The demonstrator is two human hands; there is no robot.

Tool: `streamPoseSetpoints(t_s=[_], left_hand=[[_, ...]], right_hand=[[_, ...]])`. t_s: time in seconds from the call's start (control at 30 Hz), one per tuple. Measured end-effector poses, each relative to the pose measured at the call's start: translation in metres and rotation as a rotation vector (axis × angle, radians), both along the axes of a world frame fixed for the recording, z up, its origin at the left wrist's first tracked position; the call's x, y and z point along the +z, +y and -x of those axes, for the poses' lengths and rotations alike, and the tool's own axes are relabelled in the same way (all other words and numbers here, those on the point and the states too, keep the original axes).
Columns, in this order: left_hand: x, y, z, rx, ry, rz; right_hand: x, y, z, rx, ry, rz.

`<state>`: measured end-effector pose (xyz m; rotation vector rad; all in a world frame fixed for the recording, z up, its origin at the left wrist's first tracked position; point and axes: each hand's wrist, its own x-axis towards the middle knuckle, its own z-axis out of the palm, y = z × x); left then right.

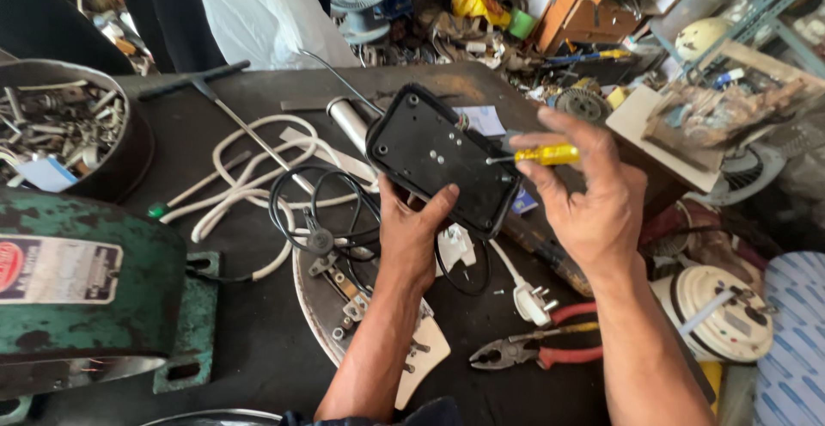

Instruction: The person uses a screwdriver to remove screws from the back cover of a small black electronic device. They open the cover to reveal internal components, then close it and continue removing additional screws. The device remains on the workbench throughout.

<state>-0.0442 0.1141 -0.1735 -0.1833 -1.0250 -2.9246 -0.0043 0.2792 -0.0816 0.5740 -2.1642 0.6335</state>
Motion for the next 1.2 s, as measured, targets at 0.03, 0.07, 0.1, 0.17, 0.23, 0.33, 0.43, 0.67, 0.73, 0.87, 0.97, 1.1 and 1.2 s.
streamPoseSetpoints(t_s=[0.03, 0.07, 0.1, 0.17, 0.23, 0.33, 0.43, 0.67, 0.73, 0.87, 0.97, 1.1, 1.2], left_hand=[[0.000, 0.000, 0.000, -0.007, -0.012, -0.009], [0.001, 0.000, 0.000, -0.016, -0.023, -0.019], [0.003, 0.000, 0.000, -0.025, -0.031, -0.029], [0.006, -0.004, -0.002, -0.040, -0.060, -0.040], [0.009, -0.009, -0.003, -0.042, -0.108, -0.038], [0.011, -0.018, 0.000, -0.021, -0.154, -0.023], [0.010, -0.023, 0.001, -0.009, -0.115, -0.059], [0.010, -0.029, 0.002, -0.008, -0.126, -0.100], [0.010, -0.029, 0.003, -0.008, -0.131, -0.097], [0.010, -0.028, 0.003, -0.013, -0.142, -0.074], [0.012, -0.028, 0.002, -0.021, -0.137, -0.089], [0.018, -0.027, 0.002, -0.015, -0.148, -0.095], [0.020, -0.026, 0.002, -0.021, -0.144, -0.106]], right_hand=[[-0.002, 0.004, 0.003, 0.032, 0.022, -0.006], [-0.003, 0.009, 0.005, 0.064, 0.044, -0.012], [-0.004, 0.014, 0.006, 0.096, 0.067, -0.018], [-0.002, 0.025, 0.004, 0.254, 0.027, 0.228], [0.006, 0.037, -0.005, 0.353, -0.135, 0.344], [0.017, 0.044, -0.016, 0.341, -0.504, 0.156], [0.011, 0.031, -0.005, 0.195, -0.761, -0.292], [-0.031, -0.026, 0.019, 0.066, -0.943, -0.711], [-0.037, -0.035, 0.019, -0.038, -1.010, -0.834], [-0.048, -0.039, 0.019, -0.034, -0.817, -0.838], [-0.056, -0.035, 0.018, -0.090, -0.803, -0.894], [-0.065, -0.031, 0.016, -0.034, -0.719, -0.875], [-0.069, -0.028, 0.015, 0.003, -0.642, -0.846]])
